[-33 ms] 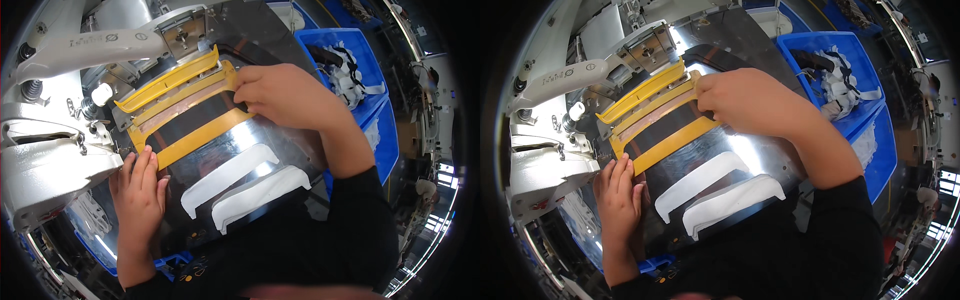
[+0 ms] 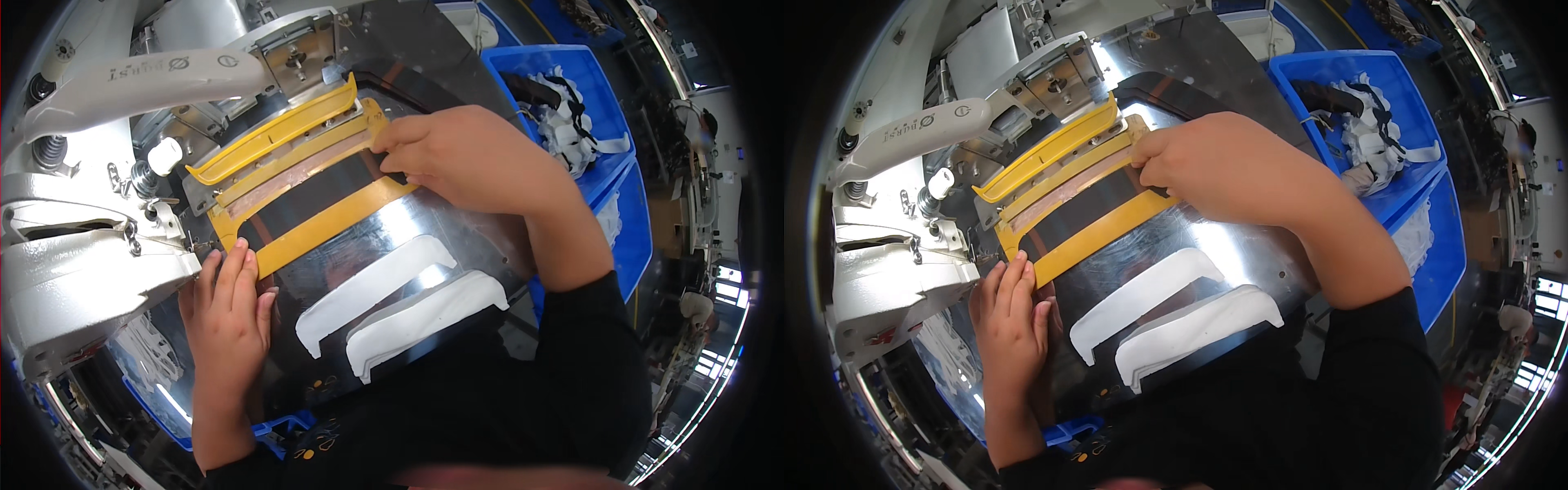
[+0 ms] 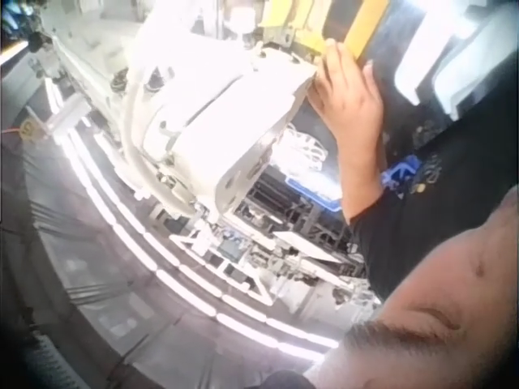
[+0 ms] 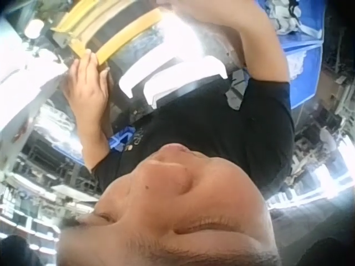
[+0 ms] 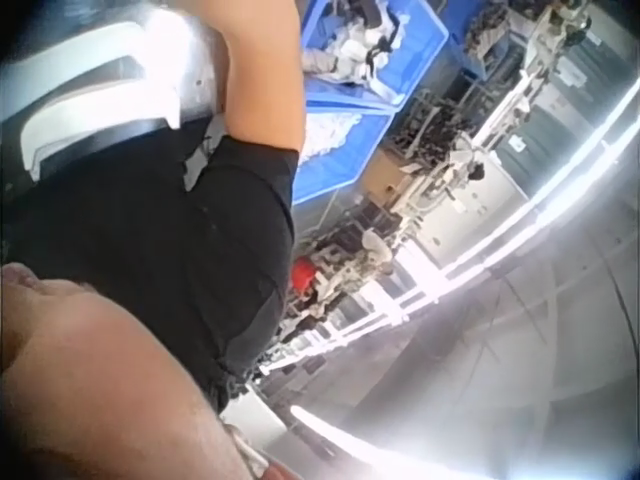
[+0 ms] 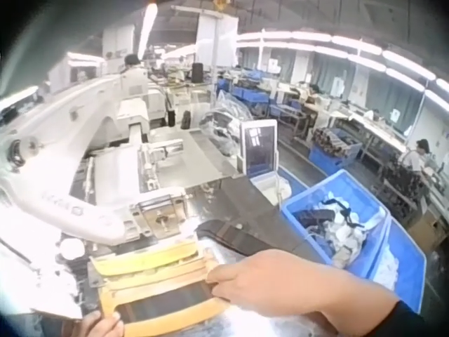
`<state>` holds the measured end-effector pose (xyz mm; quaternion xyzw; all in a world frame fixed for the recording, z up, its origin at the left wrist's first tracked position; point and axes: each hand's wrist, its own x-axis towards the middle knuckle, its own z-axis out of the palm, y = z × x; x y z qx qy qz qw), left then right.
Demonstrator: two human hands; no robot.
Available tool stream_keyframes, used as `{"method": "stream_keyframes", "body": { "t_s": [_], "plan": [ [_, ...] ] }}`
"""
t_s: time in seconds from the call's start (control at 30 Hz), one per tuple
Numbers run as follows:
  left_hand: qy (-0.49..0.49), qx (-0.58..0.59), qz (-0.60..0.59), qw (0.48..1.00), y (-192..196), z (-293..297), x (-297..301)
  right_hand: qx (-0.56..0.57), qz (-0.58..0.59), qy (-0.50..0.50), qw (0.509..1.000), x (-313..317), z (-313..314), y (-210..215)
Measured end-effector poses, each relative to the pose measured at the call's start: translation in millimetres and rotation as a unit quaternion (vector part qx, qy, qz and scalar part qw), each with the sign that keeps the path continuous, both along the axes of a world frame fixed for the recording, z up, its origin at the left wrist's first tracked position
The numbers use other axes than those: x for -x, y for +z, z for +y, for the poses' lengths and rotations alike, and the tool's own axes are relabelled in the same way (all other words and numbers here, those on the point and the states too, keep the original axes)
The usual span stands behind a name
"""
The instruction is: Manually aligning and assembling leather components on an industrial workstation for sewing or bonding.
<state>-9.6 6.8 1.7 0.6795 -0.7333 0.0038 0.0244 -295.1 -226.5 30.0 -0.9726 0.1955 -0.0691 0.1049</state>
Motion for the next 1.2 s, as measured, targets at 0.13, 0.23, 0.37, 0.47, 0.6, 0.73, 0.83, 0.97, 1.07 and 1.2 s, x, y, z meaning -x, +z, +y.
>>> {"method": "stream_keyframes", "body": {
  "t_s": [0.13, 0.23, 0.37, 0.47, 0.6, 0.73, 0.83, 0.97, 1.07, 1.2],
  "plan": [
    [0.002, -0.006, -0.004, 1.000, 1.1, -1.2, 0.7, 0.020, 0.076, 0.024, 0.997, 9.8, 4.1, 5.0],
    [0.006, -0.008, -0.008, 1.000, 4.8, -0.3, 2.1, 0.019, 0.079, 0.019, 0.996, 16.5, 11.1, 6.2],
    [0.011, 0.002, -0.018, 1.000, 6.1, 1.7, 4.2, 0.012, 0.057, 0.020, 0.998, 14.2, 16.0, 3.4],
    [0.008, 0.000, -0.014, 1.000, 1.7, 3.0, 6.5, -0.030, 0.057, 0.044, 0.997, 9.3, 4.4, 3.0],
    [0.009, 0.023, -0.031, 0.999, 6.2, 11.3, 8.6, -0.243, -0.152, -0.147, 0.947, -3.2, -16.5, -9.7],
    [0.000, 0.025, -0.046, 0.999, 10.0, 10.3, 7.6, -0.480, -0.261, -0.170, 0.820, -8.1, -27.5, -24.1],
    [-0.001, 0.028, -0.036, 0.999, 11.3, 9.1, 7.7, -0.481, -0.245, -0.128, 0.832, 0.6, -36.9, -25.5],
    [-0.010, 0.031, -0.022, 0.999, 12.7, 10.6, 6.5, -0.404, -0.159, -0.028, 0.900, 0.4, -27.9, -11.0],
    [-0.012, 0.038, -0.010, 0.999, 10.7, 10.8, 6.7, -0.263, -0.107, 0.062, 0.957, 2.4, -26.4, -17.4],
    [-0.008, 0.043, -0.003, 0.999, 11.1, 11.0, 6.1, -0.093, 0.018, 0.049, 0.994, 4.1, -2.5, 4.2]
  ]
}}
